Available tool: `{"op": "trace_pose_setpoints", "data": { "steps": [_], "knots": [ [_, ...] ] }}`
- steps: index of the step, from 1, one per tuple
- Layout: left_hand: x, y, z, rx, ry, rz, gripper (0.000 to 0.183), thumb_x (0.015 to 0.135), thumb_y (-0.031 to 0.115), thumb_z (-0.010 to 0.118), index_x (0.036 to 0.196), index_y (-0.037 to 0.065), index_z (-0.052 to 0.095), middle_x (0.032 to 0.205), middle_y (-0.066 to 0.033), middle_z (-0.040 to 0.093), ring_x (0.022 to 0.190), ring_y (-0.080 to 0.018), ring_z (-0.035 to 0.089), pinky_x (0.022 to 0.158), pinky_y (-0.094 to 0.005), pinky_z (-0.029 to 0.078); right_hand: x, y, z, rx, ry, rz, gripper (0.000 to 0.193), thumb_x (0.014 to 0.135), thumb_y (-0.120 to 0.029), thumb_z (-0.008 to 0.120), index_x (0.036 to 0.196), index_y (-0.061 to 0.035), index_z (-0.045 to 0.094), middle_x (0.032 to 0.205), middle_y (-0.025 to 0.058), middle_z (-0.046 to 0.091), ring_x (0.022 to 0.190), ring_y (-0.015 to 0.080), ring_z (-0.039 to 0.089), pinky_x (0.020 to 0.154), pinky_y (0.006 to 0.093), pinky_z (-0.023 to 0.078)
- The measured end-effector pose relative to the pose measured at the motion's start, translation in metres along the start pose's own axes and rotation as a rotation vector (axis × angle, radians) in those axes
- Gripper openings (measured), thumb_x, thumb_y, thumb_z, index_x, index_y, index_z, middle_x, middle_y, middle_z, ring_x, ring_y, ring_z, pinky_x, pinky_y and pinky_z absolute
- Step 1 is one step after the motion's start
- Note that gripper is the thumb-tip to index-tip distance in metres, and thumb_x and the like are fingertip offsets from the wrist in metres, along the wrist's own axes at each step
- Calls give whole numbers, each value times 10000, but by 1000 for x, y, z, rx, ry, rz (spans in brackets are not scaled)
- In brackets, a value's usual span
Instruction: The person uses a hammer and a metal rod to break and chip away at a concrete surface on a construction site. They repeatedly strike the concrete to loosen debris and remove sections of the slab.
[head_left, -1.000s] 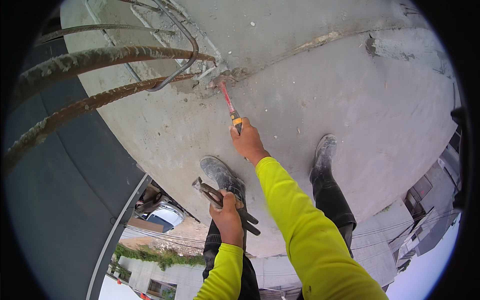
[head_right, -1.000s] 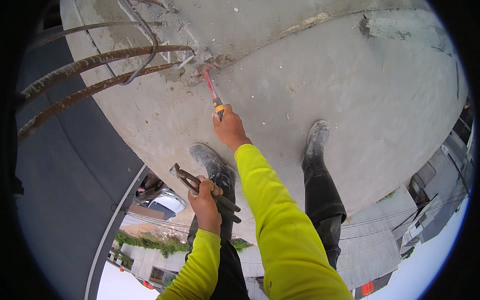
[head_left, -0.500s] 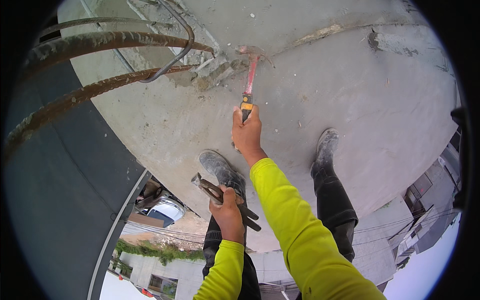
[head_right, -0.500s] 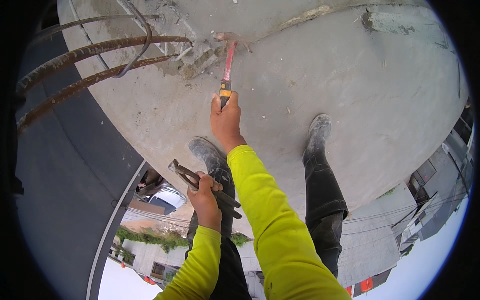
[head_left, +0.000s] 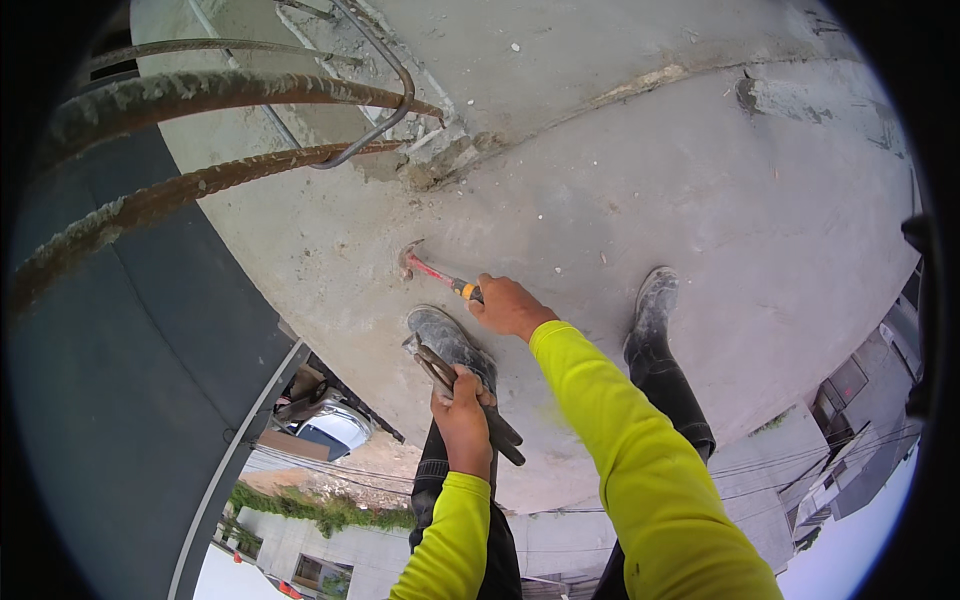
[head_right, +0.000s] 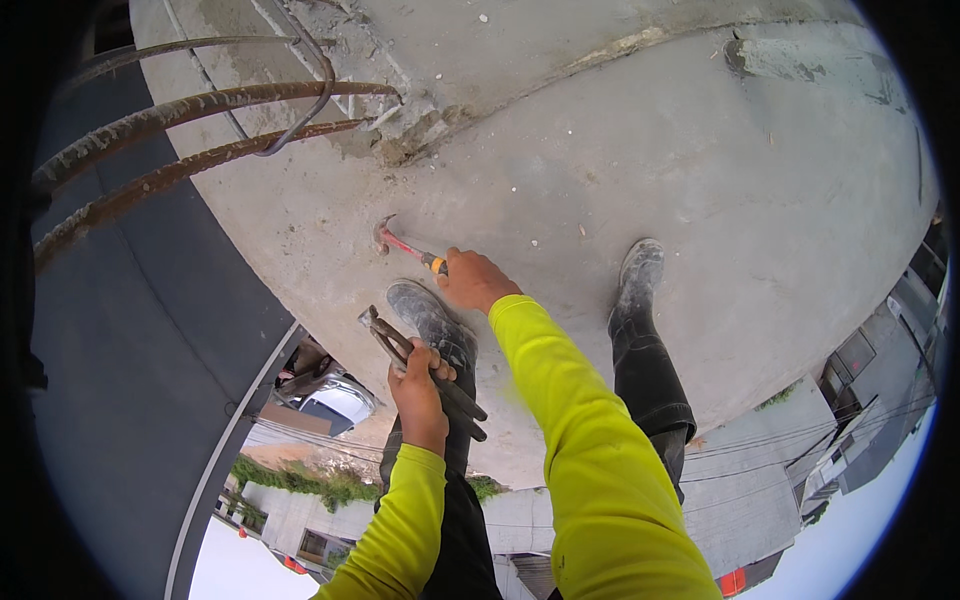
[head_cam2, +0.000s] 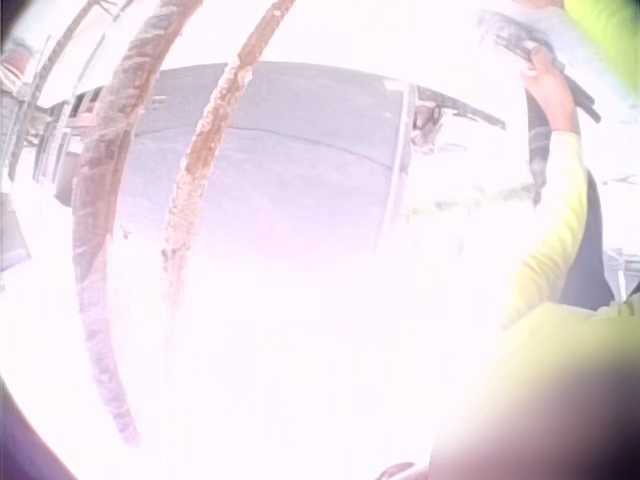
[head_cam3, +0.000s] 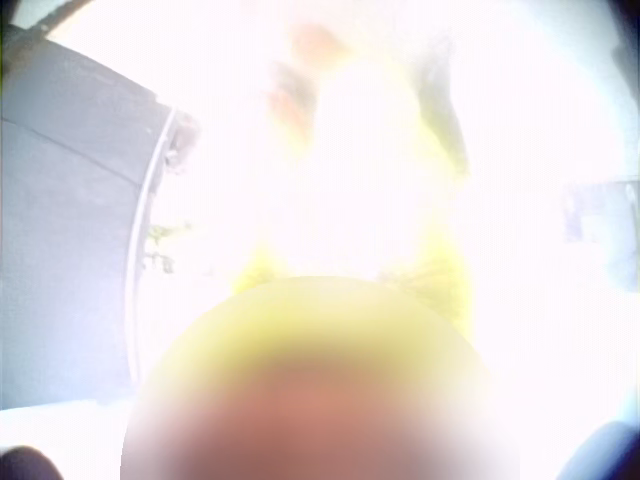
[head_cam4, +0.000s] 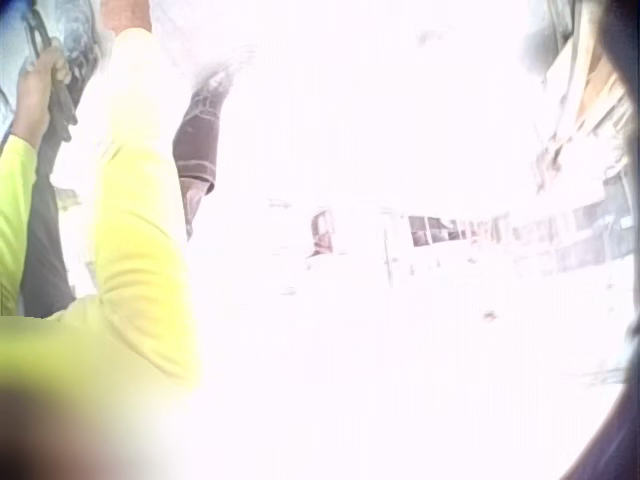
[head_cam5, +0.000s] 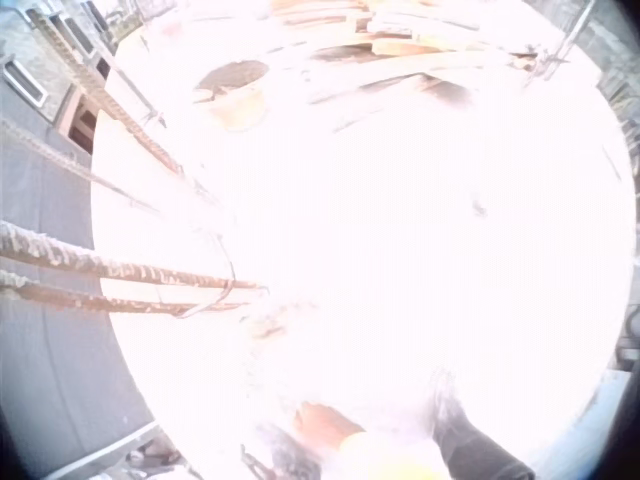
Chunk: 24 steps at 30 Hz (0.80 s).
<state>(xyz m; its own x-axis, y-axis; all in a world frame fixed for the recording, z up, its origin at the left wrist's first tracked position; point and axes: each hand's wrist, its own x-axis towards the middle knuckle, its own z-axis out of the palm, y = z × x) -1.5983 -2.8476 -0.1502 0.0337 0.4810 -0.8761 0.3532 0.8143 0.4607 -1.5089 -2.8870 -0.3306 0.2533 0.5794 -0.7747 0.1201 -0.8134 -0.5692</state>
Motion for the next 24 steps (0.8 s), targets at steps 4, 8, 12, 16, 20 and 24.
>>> {"op": "trace_pose_setpoints", "data": {
  "steps": [4,8,12,16,20,24],
  "knots": [
    [1,-15,-11,73,2,-31,95,957,171,564,928,93,518,722,15,460,629,-107,455,606,-297,420,-51,37,-8,101,-56,163,446,940,-340,618,1175,31,537,1037,273,666,983,442,647,846,497,507],
    [21,-28,-12,134,56,-118,265,1013,358,484,905,117,507,709,25,444,615,-105,444,587,-288,405,-93,32,-27,-180,698,36,465,964,-348,598,1225,30,523,1130,280,629,1066,422,614,903,481,476],
    [91,-23,22,195,3,-44,369,989,431,432,950,79,536,759,12,468,652,-102,450,606,-272,405,-116,-13,-11,789,-36,10,457,966,-337,588,1249,12,508,1121,279,632,1064,413,617,916,479,471],
    [147,4,46,330,-121,-36,316,1015,327,434,1063,45,569,795,-5,502,649,-115,493,576,-301,441,-74,-30,-10,674,127,190,454,934,-302,599,1223,40,521,1031,292,659,994,441,641,870,476,494],
    [194,38,57,445,-183,30,224,1004,196,440,1073,29,574,781,-5,499,606,-108,473,516,-279,418,-5,-21,-33,440,384,43,354,907,-285,603,1028,48,596,761,183,638,724,283,633,713,417,483],
    [228,61,55,537,-247,10,236,983,180,467,1088,4,585,782,-25,524,578,-115,479,491,-277,421,35,-9,-68,390,200,94,348,882,-262,615,1001,65,626,825,247,643,797,355,632,759,434,491]
  ]
}}
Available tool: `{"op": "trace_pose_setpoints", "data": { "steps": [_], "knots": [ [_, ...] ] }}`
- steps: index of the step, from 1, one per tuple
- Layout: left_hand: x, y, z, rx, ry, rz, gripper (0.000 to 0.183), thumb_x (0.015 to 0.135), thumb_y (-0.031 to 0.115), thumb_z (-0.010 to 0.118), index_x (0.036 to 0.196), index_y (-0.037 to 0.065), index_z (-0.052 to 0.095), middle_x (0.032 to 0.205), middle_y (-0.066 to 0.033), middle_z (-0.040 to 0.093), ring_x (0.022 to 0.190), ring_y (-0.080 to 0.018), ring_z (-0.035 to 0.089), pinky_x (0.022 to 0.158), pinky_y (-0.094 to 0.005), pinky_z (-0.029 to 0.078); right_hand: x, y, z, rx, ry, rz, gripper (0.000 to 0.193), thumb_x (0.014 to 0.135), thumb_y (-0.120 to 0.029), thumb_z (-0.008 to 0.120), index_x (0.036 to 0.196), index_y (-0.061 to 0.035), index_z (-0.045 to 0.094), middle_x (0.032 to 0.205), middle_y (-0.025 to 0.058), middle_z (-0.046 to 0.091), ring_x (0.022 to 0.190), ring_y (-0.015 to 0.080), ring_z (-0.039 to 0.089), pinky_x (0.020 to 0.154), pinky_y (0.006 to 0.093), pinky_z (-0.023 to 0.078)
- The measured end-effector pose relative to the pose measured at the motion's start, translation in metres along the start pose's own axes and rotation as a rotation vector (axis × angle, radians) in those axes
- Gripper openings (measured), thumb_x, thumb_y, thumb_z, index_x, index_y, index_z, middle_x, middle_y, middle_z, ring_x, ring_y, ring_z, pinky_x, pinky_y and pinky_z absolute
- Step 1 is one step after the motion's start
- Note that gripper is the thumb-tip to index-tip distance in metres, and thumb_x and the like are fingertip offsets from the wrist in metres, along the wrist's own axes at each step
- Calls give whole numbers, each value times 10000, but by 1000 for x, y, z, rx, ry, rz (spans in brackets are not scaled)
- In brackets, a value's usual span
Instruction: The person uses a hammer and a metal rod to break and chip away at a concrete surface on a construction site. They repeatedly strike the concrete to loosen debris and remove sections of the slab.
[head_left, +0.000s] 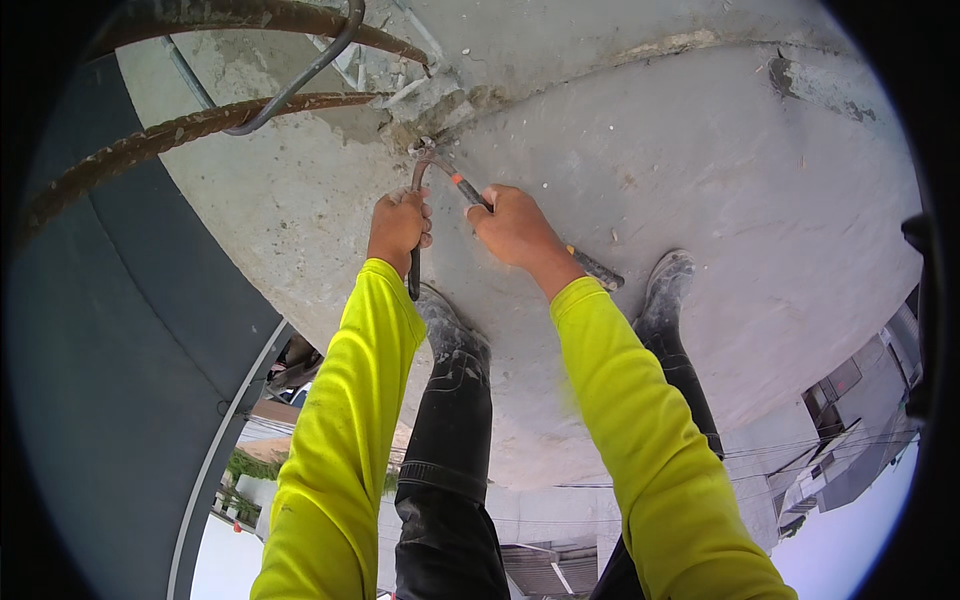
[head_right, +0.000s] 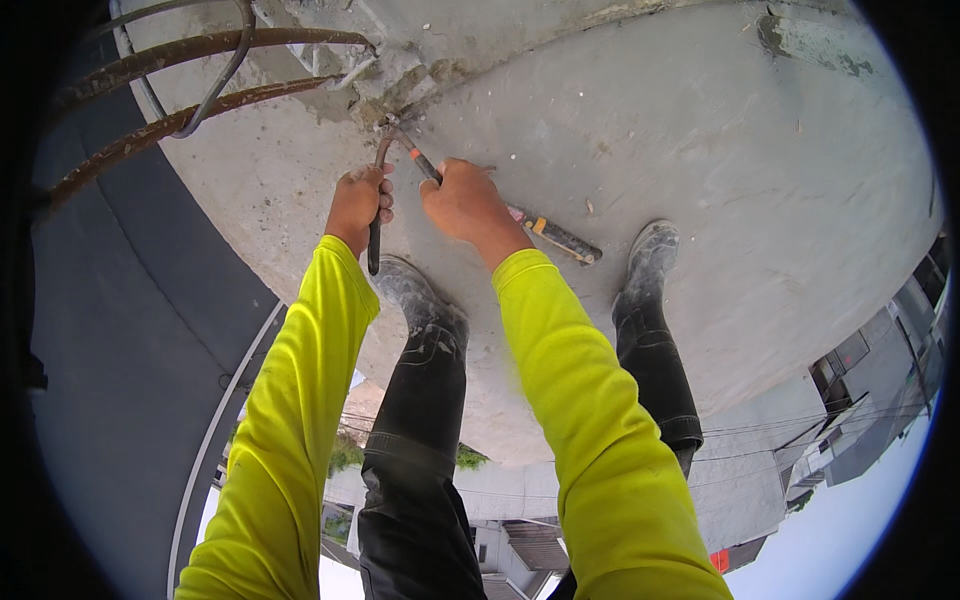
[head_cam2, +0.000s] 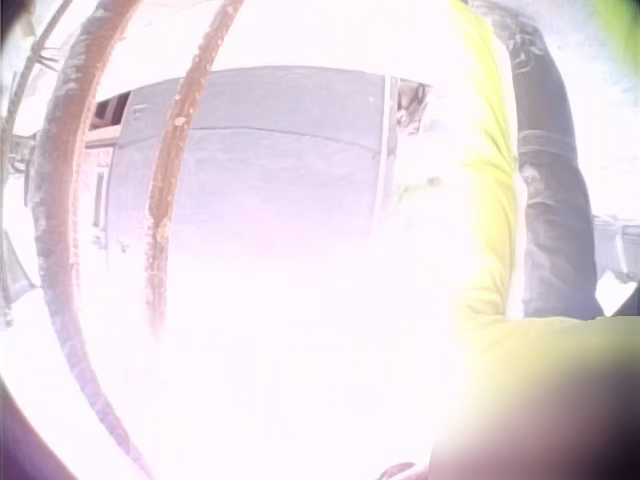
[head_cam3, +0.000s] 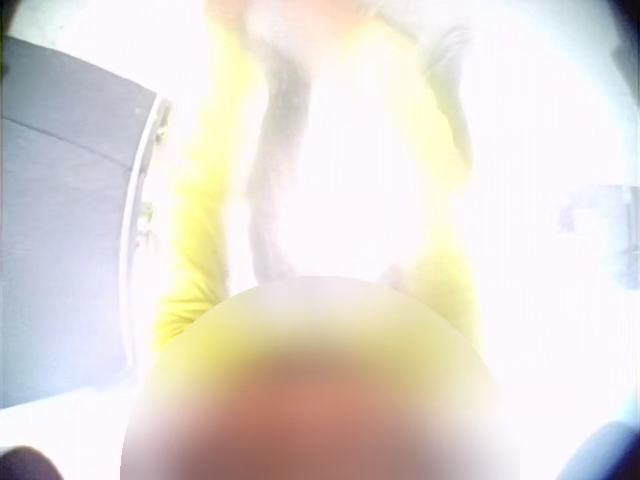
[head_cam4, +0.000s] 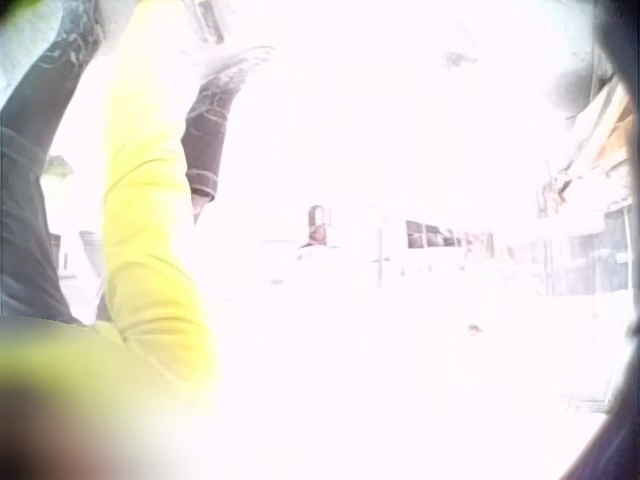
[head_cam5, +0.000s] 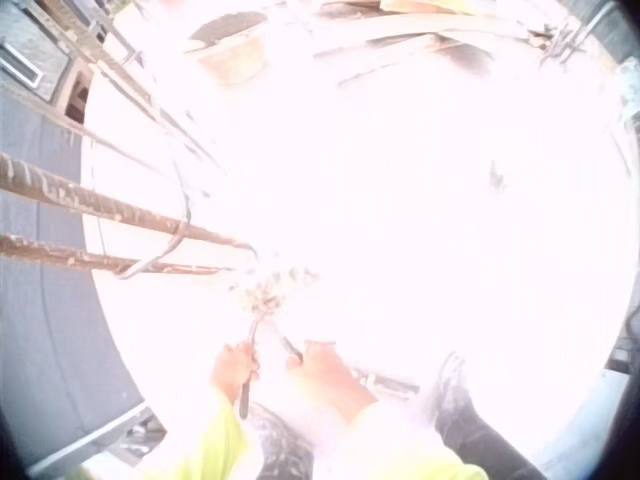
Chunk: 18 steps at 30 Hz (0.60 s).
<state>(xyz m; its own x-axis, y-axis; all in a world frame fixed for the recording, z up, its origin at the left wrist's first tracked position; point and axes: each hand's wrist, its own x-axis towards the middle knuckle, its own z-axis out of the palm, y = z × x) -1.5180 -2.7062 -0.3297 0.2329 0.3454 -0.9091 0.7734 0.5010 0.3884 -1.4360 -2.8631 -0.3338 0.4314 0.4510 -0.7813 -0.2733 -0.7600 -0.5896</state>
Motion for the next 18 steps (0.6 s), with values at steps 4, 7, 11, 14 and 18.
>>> {"op": "trace_pose_setpoints", "data": {
  "steps": [4,7,11,14,18],
  "knots": [
    [11,8,-5,7,-4,-71,229,985,156,475,1113,4,588,794,-31,513,599,-113,473,497,-276,421,20,-16,-19,98,-111,84,375,853,-284,634,973,71,642,855,276,673,868,421,666,808,451,519],
    [12,17,-1,-71,17,-124,224,971,144,494,1087,-19,594,788,-48,530,595,-125,487,487,-288,425,17,-29,-16,461,-199,260,258,877,-243,642,934,7,623,830,119,634,787,301,630,727,442,527],
    [16,31,8,-54,54,-178,180,936,90,522,958,-49,634,748,-84,572,578,-164,522,475,-323,432,-7,-40,15,1118,-281,362,193,879,-182,642,1020,-67,579,938,74,590,844,245,590,694,498,541],
    [18,37,3,131,94,-100,220,909,118,522,840,-35,664,752,-102,619,565,-196,558,506,-348,460,-21,-47,45,1416,-295,344,310,850,-220,625,1104,-81,516,1014,124,560,895,289,594,758,538,528],
    [22,39,-13,425,3,-27,221,871,189,591,829,-15,662,770,-101,639,644,-219,584,590,-403,468,-24,-49,68,1521,-349,333,234,845,-125,605,1057,-114,505,923,84,554,835,251,594,659,488,521]
  ]
}}
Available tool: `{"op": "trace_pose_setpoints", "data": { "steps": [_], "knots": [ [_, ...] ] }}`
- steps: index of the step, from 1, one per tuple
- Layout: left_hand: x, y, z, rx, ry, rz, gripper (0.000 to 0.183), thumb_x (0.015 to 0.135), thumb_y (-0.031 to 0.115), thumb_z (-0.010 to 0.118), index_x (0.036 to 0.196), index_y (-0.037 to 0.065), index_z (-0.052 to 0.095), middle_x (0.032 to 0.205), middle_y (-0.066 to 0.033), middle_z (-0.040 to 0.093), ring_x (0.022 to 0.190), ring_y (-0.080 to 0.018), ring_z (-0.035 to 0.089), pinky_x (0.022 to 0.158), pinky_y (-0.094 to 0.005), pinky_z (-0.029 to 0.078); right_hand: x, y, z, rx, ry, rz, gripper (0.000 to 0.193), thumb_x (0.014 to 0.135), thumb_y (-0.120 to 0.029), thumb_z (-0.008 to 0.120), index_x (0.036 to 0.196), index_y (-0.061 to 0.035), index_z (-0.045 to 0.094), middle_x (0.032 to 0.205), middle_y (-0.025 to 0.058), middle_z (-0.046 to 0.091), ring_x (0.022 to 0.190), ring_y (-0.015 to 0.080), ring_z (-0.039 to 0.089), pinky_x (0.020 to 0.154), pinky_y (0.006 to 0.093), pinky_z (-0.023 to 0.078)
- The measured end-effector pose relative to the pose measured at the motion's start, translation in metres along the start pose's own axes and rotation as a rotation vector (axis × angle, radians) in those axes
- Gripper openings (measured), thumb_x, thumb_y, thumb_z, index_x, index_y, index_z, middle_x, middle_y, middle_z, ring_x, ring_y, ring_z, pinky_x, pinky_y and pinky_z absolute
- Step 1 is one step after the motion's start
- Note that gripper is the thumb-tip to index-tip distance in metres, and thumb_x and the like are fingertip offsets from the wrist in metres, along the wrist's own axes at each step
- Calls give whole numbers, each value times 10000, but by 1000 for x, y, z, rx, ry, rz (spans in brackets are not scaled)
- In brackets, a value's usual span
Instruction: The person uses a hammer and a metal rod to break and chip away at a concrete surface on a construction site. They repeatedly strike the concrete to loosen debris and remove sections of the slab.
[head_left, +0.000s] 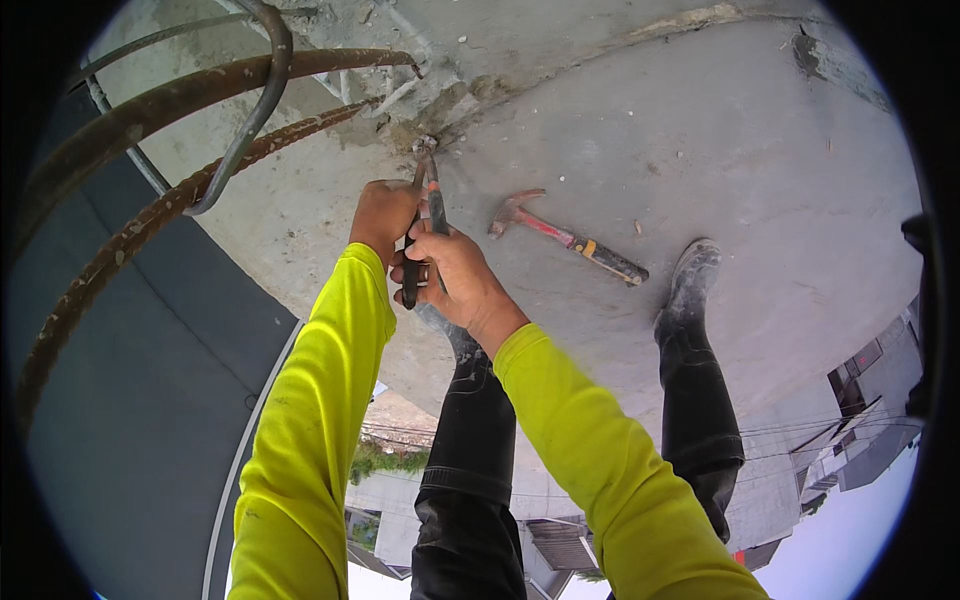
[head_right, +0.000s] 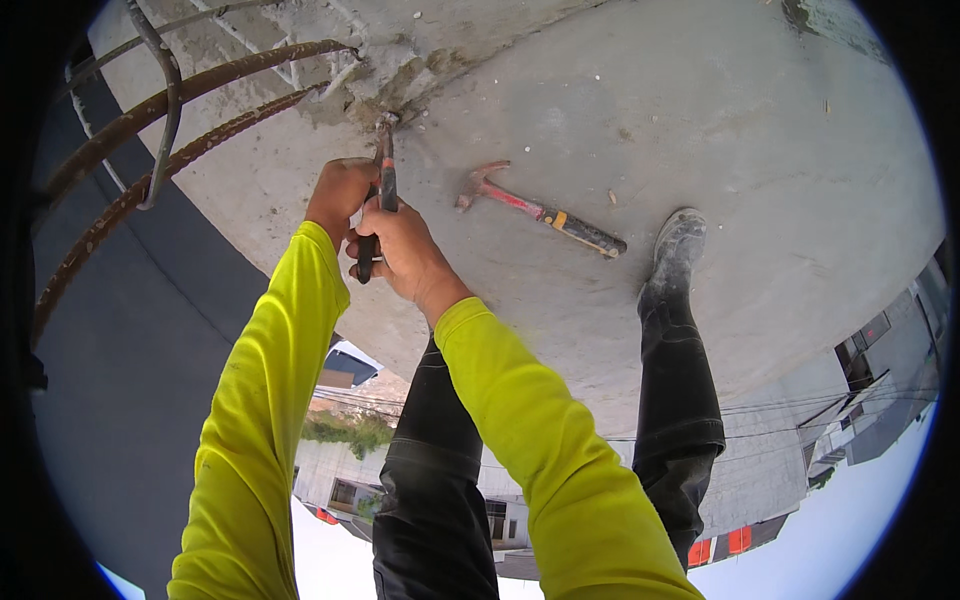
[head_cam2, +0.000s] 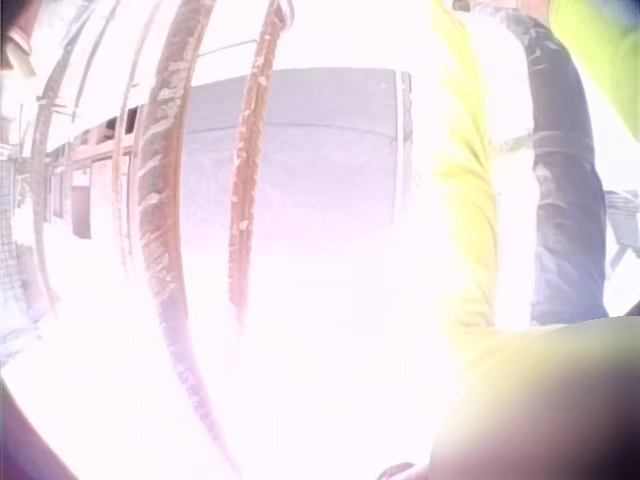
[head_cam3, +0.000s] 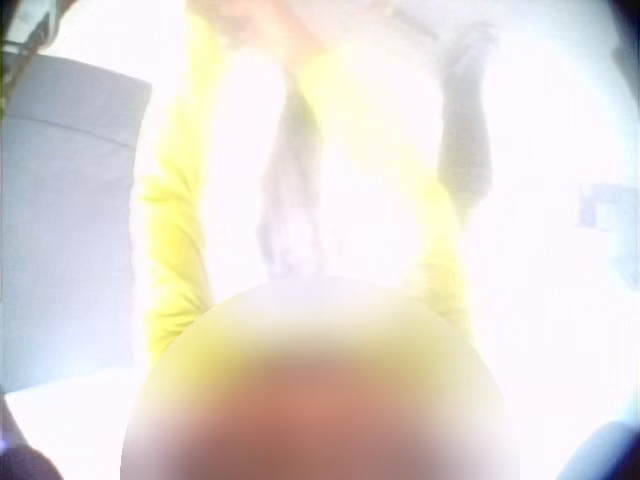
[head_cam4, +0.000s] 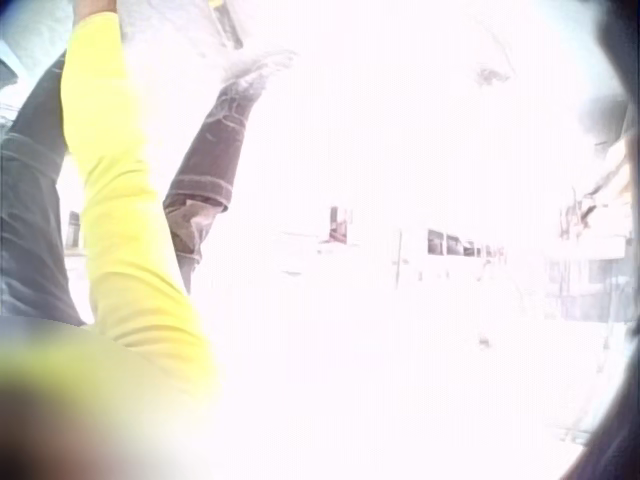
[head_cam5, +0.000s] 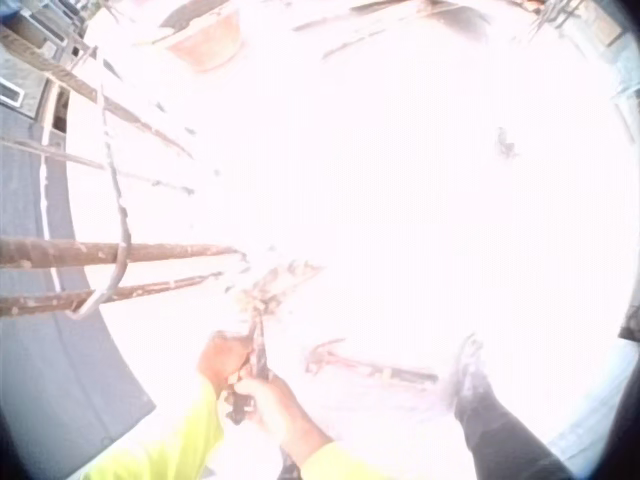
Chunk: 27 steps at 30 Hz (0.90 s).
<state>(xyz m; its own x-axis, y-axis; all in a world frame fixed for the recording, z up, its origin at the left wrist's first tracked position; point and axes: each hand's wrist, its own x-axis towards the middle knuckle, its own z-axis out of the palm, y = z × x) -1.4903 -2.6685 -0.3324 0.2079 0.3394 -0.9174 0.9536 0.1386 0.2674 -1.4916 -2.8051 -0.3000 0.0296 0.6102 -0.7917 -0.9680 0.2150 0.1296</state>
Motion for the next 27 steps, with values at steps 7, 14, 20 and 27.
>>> {"op": "trace_pose_setpoints", "data": {
  "steps": [7,14,20,27],
  "knots": [
    [5,-35,68,131,44,123,517,875,424,647,1035,-65,591,929,-189,681,843,-270,663,746,-372,513,17,-21,-75,-1096,10,-315,305,868,-84,569,1156,1,520,969,173,639,885,366,639,790,427,510],
    [10,-53,92,178,213,281,586,861,453,646,1015,-107,571,946,-281,677,875,-405,672,805,-424,512,17,-48,-108,-1820,150,-459,434,814,-100,631,1216,34,538,1067,301,638,939,458,645,846,447,521],
    [-30,-39,116,-611,110,35,410,912,425,584,951,16,604,792,-60,590,756,-177,567,665,-335,472,-14,-90,-77,-1031,-37,89,425,805,-96,622,1204,28,546,1071,222,614,860,388,669,796,461,581],
    [-35,-54,29,-122,99,77,337,954,298,517,834,-1,615,669,-31,548,590,-144,509,563,-304,437,-24,-32,-48,-416,-50,155,428,847,-98,584,1244,47,522,1174,212,589,1091,337,641,813,482,598]
  ]
}}
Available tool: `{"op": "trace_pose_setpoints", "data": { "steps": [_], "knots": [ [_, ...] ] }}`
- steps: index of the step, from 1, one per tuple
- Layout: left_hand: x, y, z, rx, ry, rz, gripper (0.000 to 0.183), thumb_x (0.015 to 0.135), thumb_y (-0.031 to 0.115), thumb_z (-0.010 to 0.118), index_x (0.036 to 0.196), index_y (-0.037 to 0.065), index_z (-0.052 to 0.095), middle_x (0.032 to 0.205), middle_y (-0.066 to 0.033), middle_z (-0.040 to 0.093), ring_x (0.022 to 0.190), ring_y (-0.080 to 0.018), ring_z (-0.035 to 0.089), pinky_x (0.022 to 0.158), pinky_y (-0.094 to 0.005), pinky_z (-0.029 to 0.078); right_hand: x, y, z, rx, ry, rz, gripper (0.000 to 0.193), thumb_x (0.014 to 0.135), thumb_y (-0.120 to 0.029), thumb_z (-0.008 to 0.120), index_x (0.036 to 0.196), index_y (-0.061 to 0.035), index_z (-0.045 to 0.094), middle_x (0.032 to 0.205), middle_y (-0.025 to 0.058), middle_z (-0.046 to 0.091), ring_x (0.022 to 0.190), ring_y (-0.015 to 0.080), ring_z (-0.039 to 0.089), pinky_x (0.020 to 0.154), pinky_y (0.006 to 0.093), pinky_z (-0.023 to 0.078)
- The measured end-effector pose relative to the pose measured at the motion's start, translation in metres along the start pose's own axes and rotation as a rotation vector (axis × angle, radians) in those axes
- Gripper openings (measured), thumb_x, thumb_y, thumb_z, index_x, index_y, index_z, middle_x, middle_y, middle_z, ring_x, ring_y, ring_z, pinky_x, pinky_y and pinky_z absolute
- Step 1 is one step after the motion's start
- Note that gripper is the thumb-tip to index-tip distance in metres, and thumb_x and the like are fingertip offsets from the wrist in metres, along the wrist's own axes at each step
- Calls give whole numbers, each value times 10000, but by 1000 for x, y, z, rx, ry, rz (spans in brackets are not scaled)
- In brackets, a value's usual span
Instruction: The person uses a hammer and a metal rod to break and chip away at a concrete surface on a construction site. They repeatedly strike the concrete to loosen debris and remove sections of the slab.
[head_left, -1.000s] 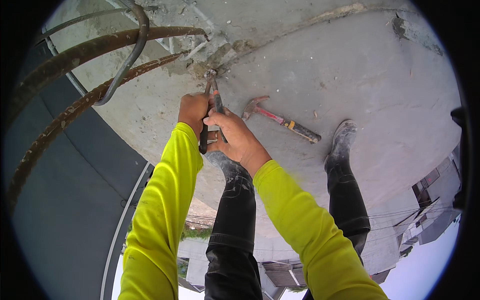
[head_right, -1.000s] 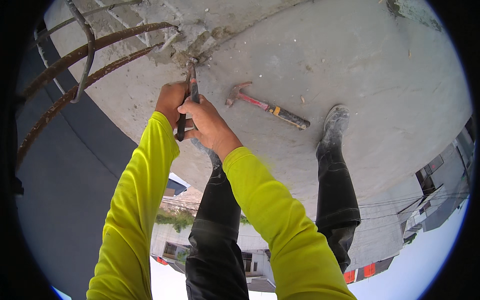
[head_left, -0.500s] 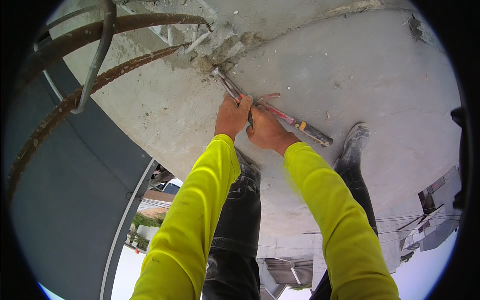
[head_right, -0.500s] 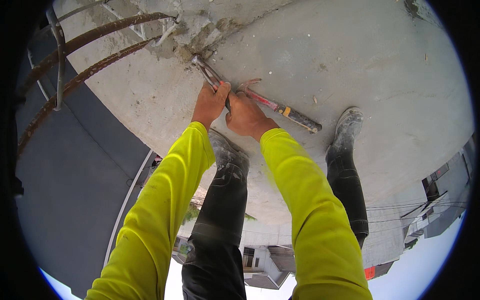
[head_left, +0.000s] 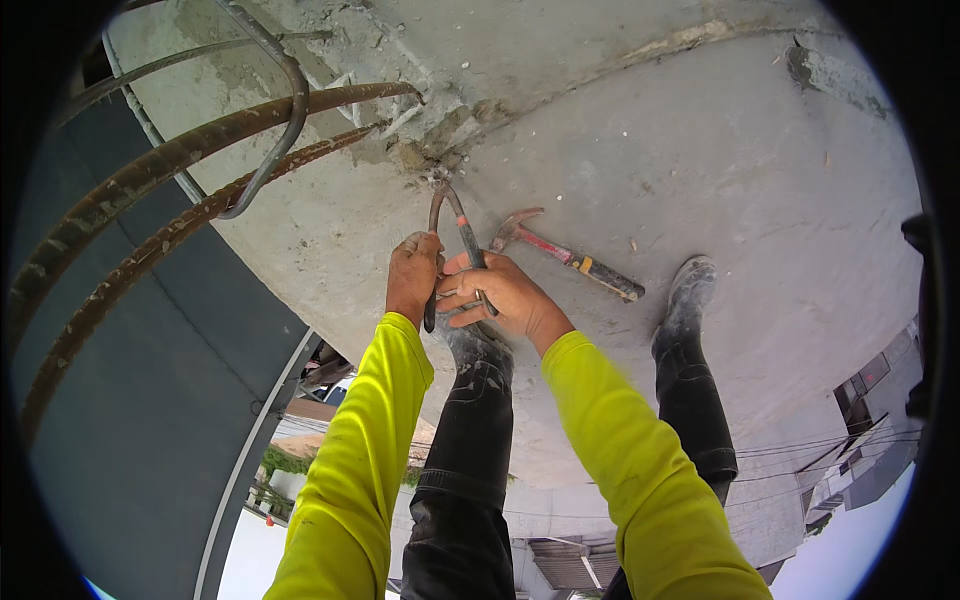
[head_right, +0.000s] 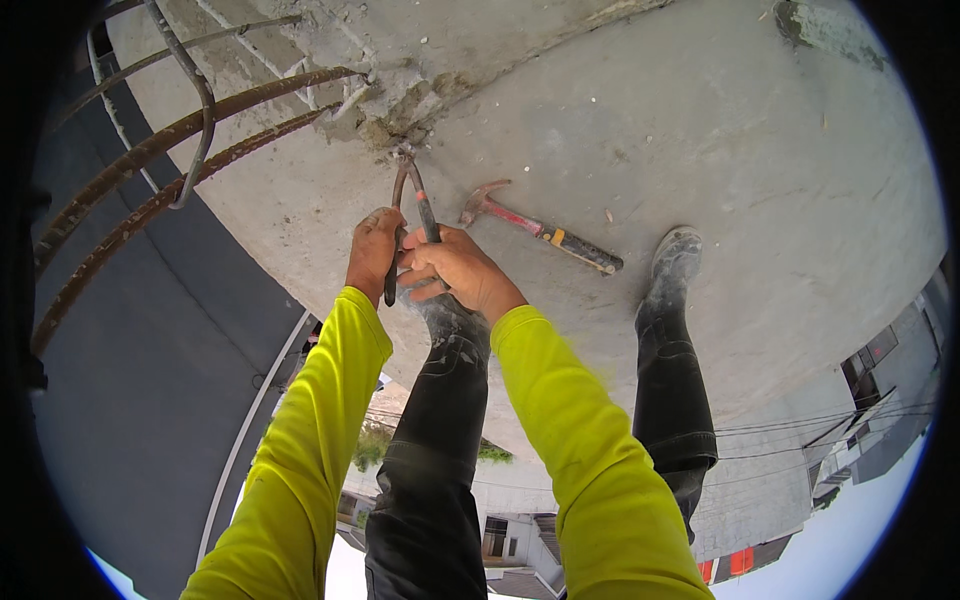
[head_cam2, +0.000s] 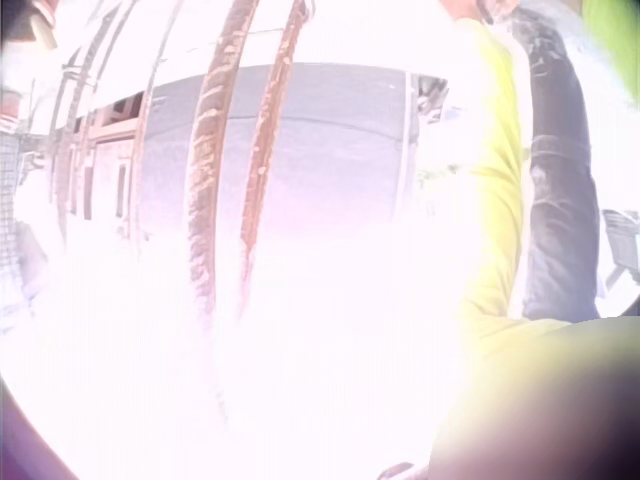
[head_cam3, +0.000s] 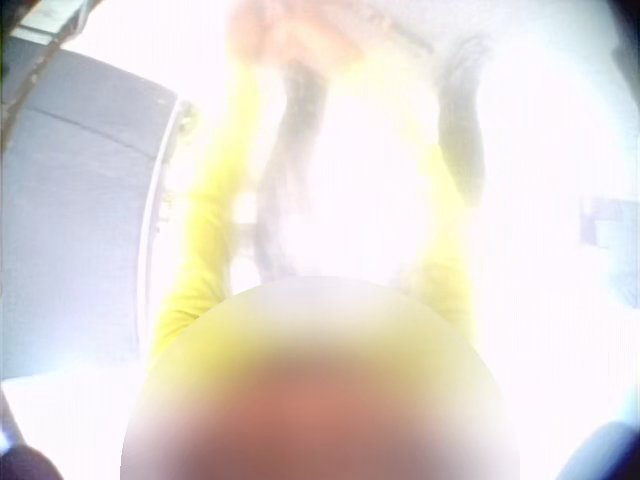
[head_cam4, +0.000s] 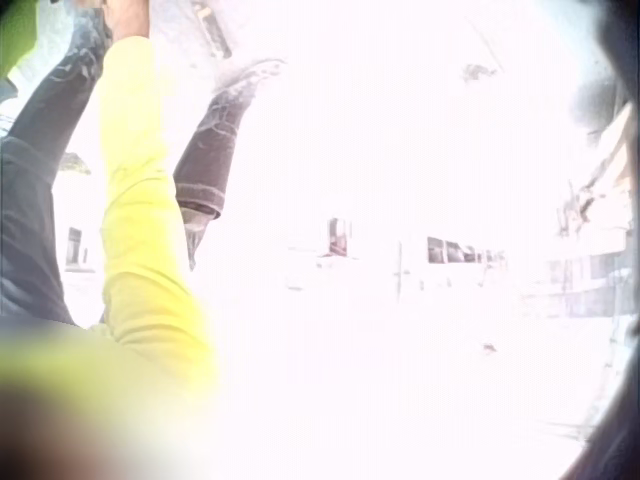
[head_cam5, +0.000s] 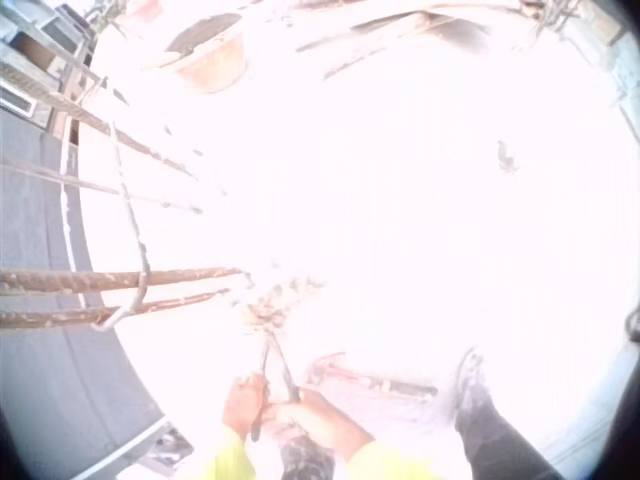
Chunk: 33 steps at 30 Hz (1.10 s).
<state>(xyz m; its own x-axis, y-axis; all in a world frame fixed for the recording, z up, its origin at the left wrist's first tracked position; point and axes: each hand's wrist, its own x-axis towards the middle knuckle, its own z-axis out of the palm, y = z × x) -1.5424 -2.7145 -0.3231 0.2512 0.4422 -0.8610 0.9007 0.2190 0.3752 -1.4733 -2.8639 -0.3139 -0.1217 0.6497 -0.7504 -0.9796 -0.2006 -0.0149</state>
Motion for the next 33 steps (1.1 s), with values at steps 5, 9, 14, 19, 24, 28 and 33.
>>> {"op": "trace_pose_setpoints", "data": {
  "steps": [5,9,14,19,24,28,33],
  "knots": [
    [-4,-4,-17,-25,48,35,291,986,279,509,848,47,618,633,9,518,534,-88,461,503,-268,432,6,4,3,-186,102,-110,339,867,-145,578,1159,29,568,1161,185,632,1026,310,671,817,443,598],
    [8,4,-18,-57,107,84,274,997,287,499,861,64,583,618,35,472,507,-70,430,480,-259,417,27,-6,-1,-528,237,-149,290,885,-196,599,1091,9,600,1029,176,662,934,306,681,772,450,569],
    [6,1,-25,-170,274,180,251,982,258,510,891,34,576,626,20,481,497,-72,444,436,-265,413,56,-17,-3,-908,641,-552,331,929,-306,629,1102,-23,629,1045,160,666,940,288,657,792,435,539],
    [-54,-34,-57,-310,459,123,247,1011,260,487,818,106,475,609,38,429,474,-48,398,420,-242,365,102,-39,22,-1264,753,-686,449,931,-226,584,1309,11,534,1115,188,664,1062,334,631,941,524,436],
    [-102,-65,-91,-231,526,29,261,1019,269,489,801,128,457,594,46,405,455,-49,365,411,-236,345,148,-32,70,-925,808,-553,650,922,-148,543,1469,95,290,1067,217,670,962,348,661,859,515,490],
    [-130,-73,-98,-185,503,-29,278,1021,283,493,794,127,456,592,44,406,453,-49,363,407,-235,341,159,-32,98,-152,677,-635,750,927,-122,550,1507,123,143,979,221,680,832,328,684,784,458,545],
    [-146,-74,-82,-213,442,-51,296,1013,293,511,785,110,464,608,36,425,461,-53,377,412,-234,354,162,-48,111,413,335,-528,812,911,-130,613,1527,92,133,919,153,698,700,185,651,714,324,554]
  ]
}}
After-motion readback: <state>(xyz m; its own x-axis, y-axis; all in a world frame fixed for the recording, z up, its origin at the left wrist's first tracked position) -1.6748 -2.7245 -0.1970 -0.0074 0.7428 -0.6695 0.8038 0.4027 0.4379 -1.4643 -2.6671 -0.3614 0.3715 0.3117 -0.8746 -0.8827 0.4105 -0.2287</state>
